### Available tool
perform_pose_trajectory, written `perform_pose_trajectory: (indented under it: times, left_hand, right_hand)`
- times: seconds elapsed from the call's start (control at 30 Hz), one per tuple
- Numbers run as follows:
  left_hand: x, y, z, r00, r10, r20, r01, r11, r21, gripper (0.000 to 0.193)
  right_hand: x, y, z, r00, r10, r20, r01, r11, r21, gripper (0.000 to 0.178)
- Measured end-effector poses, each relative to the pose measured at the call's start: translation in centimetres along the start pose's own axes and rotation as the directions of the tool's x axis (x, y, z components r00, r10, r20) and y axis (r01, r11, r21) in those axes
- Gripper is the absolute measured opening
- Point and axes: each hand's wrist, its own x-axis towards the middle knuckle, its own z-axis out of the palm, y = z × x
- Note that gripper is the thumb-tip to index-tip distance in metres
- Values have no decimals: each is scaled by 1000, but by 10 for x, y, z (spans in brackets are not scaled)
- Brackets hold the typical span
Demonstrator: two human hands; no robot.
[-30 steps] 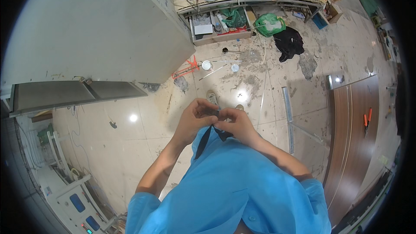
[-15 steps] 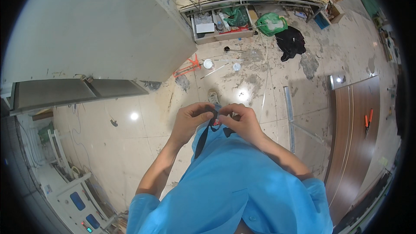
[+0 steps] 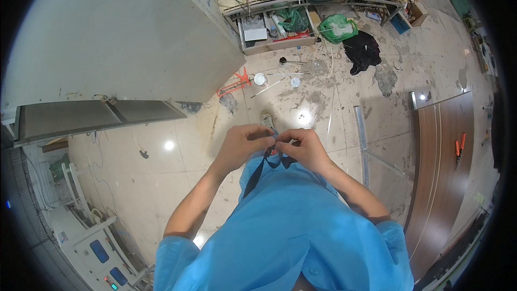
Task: The person sits on the floor and mixes dark paint in a small container using a stick, then adds water from a bottle and stirs again. They open a white paint can, stir its contents, and place both containers on the floor. The person then handles a black strap, adjusting it with both hands while others work nearby.
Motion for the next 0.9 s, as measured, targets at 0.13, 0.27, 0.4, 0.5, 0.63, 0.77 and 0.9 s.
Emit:
perform_pose_trajectory:
  times: [0.13, 0.27, 0.4, 0.5, 0.63, 0.77, 0.9]
  left_hand:
    - [2, 7, -2, 1000, -19, 15, 18, 999, 36, 29]
    - [4, 12, -4, 999, -14, 52, 12, 998, 55, 29]
    - [7, 11, -4, 998, -46, 49, 47, 999, -6, 30]
    - [7, 9, -2, 996, -82, 35, 81, 996, 38, 30]
    - [9, 6, 6, 999, -35, -14, 36, 994, 100, 24]
    - [13, 4, 8, 1000, 11, -25, -8, 992, 127, 22]
    - [18, -1, 10, 1000, -20, -19, 22, 995, 94, 25]
  right_hand:
    - [0, -2, -2, 1000, 18, 10, -19, 999, 33, 20]
    - [3, -1, -5, 999, 21, 31, -23, 996, 86, 19]
    - [4, -2, -6, 998, 55, 18, -56, 997, 53, 19]
    - [2, -7, -7, 998, 57, 16, -56, 997, -49, 20]
    - [0, -15, -9, 999, -28, 16, 31, 980, -196, 23]
    - [-1, -15, -7, 986, -166, -12, 156, 947, -281, 22]
    - [0, -4, 1, 951, -292, -98, 259, 931, -259, 14]
